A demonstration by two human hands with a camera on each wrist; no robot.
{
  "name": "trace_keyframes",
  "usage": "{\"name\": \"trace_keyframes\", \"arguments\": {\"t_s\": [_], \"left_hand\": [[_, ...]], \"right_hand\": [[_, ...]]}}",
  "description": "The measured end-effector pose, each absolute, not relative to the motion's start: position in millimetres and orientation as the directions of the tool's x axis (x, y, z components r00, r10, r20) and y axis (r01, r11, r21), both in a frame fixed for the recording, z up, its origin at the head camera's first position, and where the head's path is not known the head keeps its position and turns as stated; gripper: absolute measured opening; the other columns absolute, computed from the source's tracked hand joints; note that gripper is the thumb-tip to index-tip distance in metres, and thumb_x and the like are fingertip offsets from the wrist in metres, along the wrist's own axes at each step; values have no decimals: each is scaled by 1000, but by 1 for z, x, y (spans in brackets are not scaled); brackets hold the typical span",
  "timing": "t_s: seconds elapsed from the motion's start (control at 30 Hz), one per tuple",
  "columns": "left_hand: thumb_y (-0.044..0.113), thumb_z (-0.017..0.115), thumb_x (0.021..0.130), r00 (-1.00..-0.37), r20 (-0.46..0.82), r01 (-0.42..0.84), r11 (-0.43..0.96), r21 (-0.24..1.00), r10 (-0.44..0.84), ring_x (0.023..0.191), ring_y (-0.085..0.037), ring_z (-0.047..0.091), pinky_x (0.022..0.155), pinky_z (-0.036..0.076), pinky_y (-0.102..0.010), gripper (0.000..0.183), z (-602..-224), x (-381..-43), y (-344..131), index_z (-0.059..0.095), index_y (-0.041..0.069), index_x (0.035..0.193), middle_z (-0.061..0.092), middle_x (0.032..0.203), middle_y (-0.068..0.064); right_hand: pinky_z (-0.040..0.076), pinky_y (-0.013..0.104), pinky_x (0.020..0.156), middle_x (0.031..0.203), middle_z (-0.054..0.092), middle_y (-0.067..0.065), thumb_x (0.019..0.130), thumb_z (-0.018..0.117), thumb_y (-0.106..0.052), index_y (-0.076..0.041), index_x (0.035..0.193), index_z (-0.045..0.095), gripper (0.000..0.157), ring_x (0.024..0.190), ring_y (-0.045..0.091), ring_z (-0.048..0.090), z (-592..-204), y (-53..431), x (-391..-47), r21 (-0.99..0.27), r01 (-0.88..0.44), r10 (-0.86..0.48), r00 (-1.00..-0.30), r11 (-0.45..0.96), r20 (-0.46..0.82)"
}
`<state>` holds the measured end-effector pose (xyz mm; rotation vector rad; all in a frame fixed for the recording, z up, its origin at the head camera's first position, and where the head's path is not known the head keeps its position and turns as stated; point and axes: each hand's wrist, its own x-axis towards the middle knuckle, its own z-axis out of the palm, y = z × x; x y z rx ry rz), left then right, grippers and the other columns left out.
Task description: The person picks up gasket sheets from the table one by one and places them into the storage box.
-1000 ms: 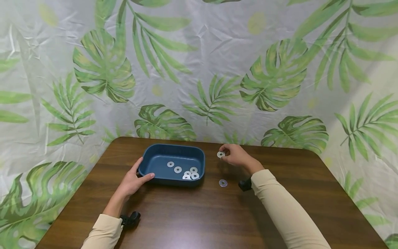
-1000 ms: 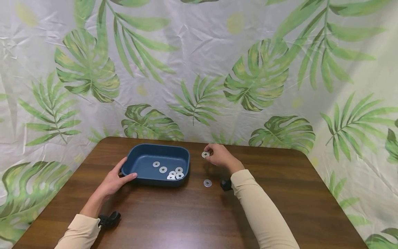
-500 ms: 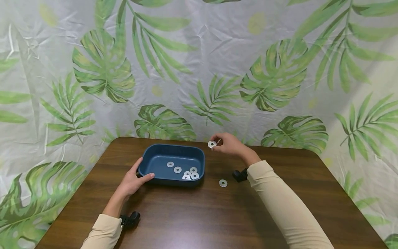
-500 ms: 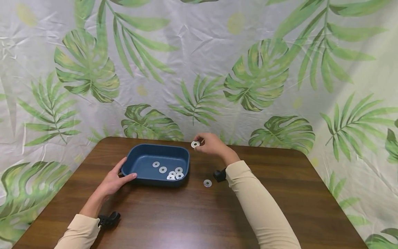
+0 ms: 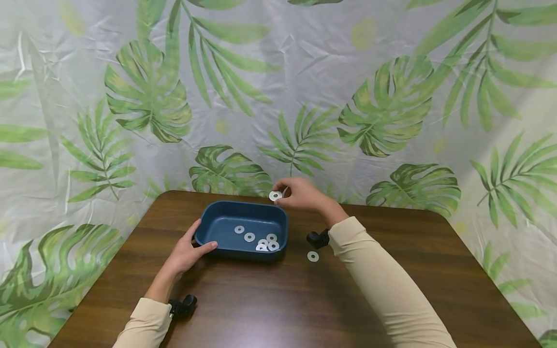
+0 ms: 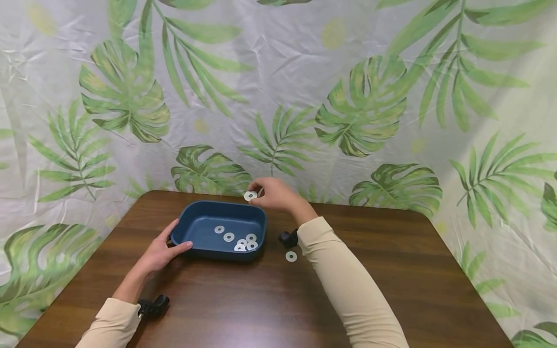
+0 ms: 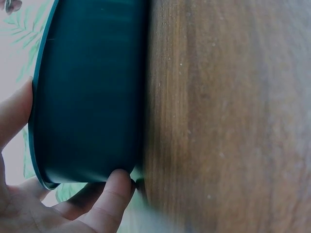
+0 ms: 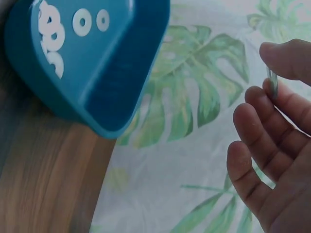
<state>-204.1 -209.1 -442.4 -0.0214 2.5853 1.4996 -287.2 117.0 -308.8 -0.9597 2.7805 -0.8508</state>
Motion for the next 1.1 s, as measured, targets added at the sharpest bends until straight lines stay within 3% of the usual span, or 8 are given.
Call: {"name": "trace_keyframes", "arguments": {"t_s": [0.27, 0.57, 1.1], "left_hand": [[40, 69, 92, -990, -131, -86, 505, 859, 54, 151, -50, 12, 118, 22, -66, 96, -440, -205, -210, 7, 17, 162, 8, 166, -25], [40, 69, 92, -991, -126, -81, 503, 860, 55, 150, -50, 13, 117, 23, -66, 97, -439, -205, -211, 7, 15, 162, 9, 165, -26], [40, 69, 91, -989, -134, -89, 497, 863, 56, 151, -50, 13, 118, 23, -66, 96, -443, -206, -210, 8, 16, 162, 9, 166, -25]], "right_hand": [[56, 35, 88, 112, 70, 11, 89, 72, -18, -6, 118, 66, 32, 96, 21, 71, -311, 97, -290, -478, -565, -603, -793, 672, 89], [54, 36, 94, 116, 68, 9, 91, 71, -20, -9, 121, 66, 32, 105, 23, 67, -329, 80, -291, -512, -504, -563, -825, 696, 47], [53, 37, 91, 111, 69, 9, 90, 73, -17, -6, 119, 66, 32, 99, 22, 64, -371, 78, -296, -510, -455, -513, -858, 730, 31]]}}
